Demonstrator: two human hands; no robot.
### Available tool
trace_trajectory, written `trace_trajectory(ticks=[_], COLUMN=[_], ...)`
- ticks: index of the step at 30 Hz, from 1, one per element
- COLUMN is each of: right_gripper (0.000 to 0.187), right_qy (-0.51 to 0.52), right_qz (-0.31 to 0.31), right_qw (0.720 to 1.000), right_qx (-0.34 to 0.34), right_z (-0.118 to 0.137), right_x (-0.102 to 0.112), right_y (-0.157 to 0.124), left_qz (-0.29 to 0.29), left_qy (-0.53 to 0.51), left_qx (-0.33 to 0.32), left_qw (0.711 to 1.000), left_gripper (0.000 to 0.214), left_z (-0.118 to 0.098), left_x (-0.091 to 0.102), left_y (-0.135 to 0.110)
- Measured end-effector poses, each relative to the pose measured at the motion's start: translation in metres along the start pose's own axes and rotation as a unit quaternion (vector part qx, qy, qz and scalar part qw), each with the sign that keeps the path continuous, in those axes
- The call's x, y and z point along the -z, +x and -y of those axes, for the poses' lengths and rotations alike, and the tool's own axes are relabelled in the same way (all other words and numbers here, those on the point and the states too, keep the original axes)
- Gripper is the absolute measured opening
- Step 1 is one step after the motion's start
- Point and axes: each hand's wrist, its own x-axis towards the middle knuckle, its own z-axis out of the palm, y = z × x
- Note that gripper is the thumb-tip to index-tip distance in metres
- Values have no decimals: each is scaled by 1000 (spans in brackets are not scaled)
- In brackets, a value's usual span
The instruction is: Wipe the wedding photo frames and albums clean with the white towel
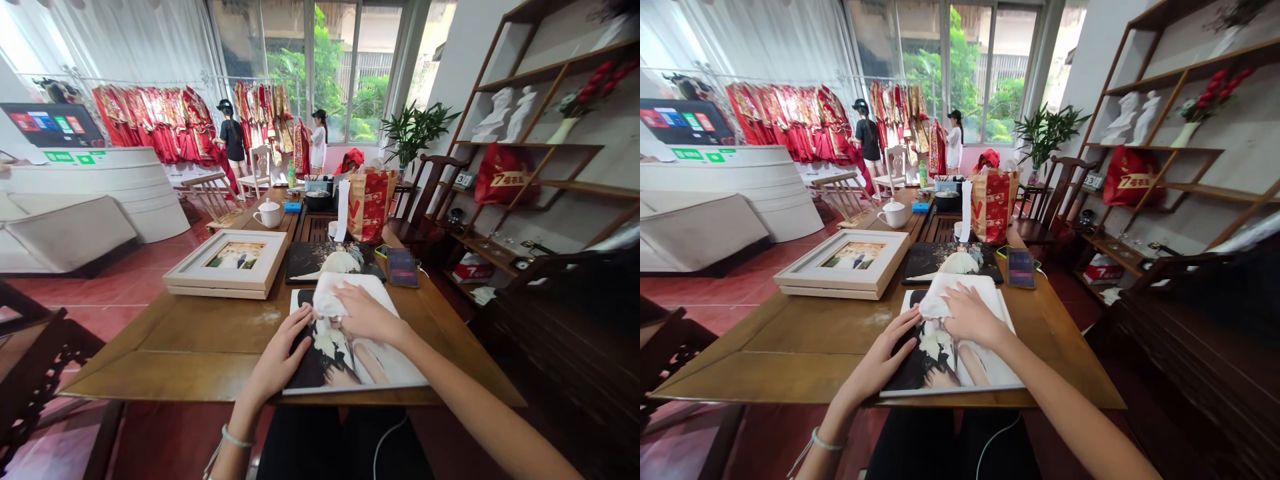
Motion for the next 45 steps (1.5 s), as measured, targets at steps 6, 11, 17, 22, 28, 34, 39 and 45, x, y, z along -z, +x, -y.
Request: trace_trajectory(ticks=[6,11,17,22,28,34,39,45], right_gripper=[50,54,67,84,86,86,89,83], right_qy=[3,4,-6,-11,15,8,-14,-40], right_qz=[-15,-31,-66,-96,-13,-34,-70,-69], right_qw=[999,999,997,995,995,999,996,990], right_qx=[48,26,-44,-16,99,23,-49,-113], right_z=[36,26,-42,-43,13,-11,-52,-49], right_x=[-3,-7,-11,-26,-44,-39,-25,-14], right_y=[50,34,-33,-93,-146,-153,-106,-40], left_qz=[-4,-2,8,8,1,5,7,4], left_qy=[21,16,-4,-3,-2,-8,-11,-11], left_qx=[15,15,-1,7,9,5,3,-1], left_qw=[1000,1000,1000,1000,1000,1000,1000,1000], left_gripper=[39,40,43,43,42,43,43,43], left_z=[3,1,-2,-2,-3,-5,-5,-2], left_x=[-2,-1,2,1,-1,0,2,1], left_y=[0,-1,-2,-1,0,0,-1,-1])
